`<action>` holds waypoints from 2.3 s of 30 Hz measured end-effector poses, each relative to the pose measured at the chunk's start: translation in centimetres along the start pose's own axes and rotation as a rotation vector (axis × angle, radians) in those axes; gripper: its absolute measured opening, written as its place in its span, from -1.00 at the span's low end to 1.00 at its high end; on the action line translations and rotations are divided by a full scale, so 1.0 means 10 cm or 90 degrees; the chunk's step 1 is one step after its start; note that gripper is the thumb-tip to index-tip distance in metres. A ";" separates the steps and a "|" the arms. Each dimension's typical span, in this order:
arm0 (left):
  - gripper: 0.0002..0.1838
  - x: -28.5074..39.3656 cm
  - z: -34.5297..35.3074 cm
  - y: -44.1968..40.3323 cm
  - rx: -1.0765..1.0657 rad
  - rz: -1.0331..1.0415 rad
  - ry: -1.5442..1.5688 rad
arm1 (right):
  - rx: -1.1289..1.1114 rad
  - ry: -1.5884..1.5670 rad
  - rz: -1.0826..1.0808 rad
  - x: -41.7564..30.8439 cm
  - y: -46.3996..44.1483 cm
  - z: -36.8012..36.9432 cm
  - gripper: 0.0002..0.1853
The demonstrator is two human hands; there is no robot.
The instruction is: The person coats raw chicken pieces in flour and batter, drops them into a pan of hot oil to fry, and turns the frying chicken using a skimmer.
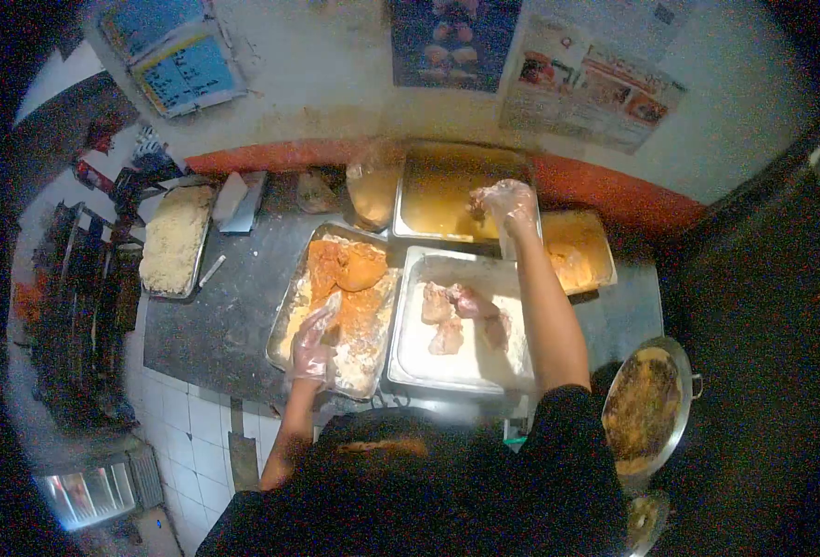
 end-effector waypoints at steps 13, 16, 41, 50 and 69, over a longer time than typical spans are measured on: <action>-0.48 0.07 1.22 0.06 -0.319 -0.013 -0.243 | -0.042 -0.093 0.091 -0.05 1.59 -0.36 -0.82; -0.48 0.20 1.52 0.13 -0.317 -0.201 0.064 | 0.097 0.058 0.112 0.25 1.73 -0.29 -0.77; -0.75 -1.02 1.99 -0.25 -0.126 -0.788 0.111 | 0.016 -0.715 0.515 1.40 2.54 0.89 -0.80; -0.71 -1.60 1.48 -0.21 -0.377 -0.648 0.496 | 0.258 -0.805 0.628 0.55 2.31 0.34 -0.79; -0.60 -0.94 1.93 -0.46 -0.227 -0.642 0.326 | 0.243 -0.455 0.246 0.84 2.24 0.27 -0.64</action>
Point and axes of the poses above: each hand's wrist, its own y-axis away from the middle knuckle, its own z-axis out of the palm, x = y × z, the point moved 1 cm from there along -y, towards the middle knuckle, and after that the axes turned 14 degrees about -z, right-handed, at the moved point
